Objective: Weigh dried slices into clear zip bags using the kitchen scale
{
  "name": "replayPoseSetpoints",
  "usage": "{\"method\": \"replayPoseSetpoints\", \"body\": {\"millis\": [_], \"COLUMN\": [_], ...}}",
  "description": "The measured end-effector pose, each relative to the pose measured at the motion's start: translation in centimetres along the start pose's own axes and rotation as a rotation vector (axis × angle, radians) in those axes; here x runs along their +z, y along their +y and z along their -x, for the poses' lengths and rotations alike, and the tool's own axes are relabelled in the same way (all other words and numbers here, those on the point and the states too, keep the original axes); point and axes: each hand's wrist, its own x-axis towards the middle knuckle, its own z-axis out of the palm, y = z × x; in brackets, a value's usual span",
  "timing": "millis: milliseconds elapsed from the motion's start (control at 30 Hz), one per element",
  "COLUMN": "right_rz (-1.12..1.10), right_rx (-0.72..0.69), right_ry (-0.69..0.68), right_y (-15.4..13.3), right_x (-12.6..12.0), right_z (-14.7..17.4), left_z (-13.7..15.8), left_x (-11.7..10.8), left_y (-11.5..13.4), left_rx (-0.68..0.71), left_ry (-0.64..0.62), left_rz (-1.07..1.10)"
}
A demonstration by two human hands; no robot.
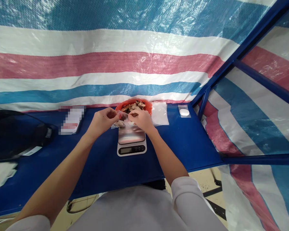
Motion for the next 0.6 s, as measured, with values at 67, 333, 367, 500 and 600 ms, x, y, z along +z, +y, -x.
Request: {"method": "replayPoseSetpoints", "body": {"millis": [67,333,367,500,600], "right_rz": [0.028,0.085,0.075,-0.013,-0.107], "right_rx": [0.001,-0.044,-0.05,-0.007,0.016], "right_ry": [0.021,0.023,0.018,-0.031,-0.047], "right_y": [-0.1,0.3,0.3,0.4,0.4], "right_x": [-0.3,-0.9,-0.9,-0.9,-0.7], "right_z": [-0.1,-0.3,-0.3,-0.2,0.0], "left_z": [0.0,-0.2,-0.2,0.1,0.5], "left_x": [-0.4,-1.5,-1.6,-1.3,-0.5], "left_y": [-0.4,-1.3,-1.4,-2.4,-3.7], "left_rx": [0.027,0.162,0.192,0.319,0.347], "left_ry": [-0.009,0.021,0.013,-0.066,-0.101], "left_rz": [-0.021,-0.138,-0.133,-0.041,0.008]}}
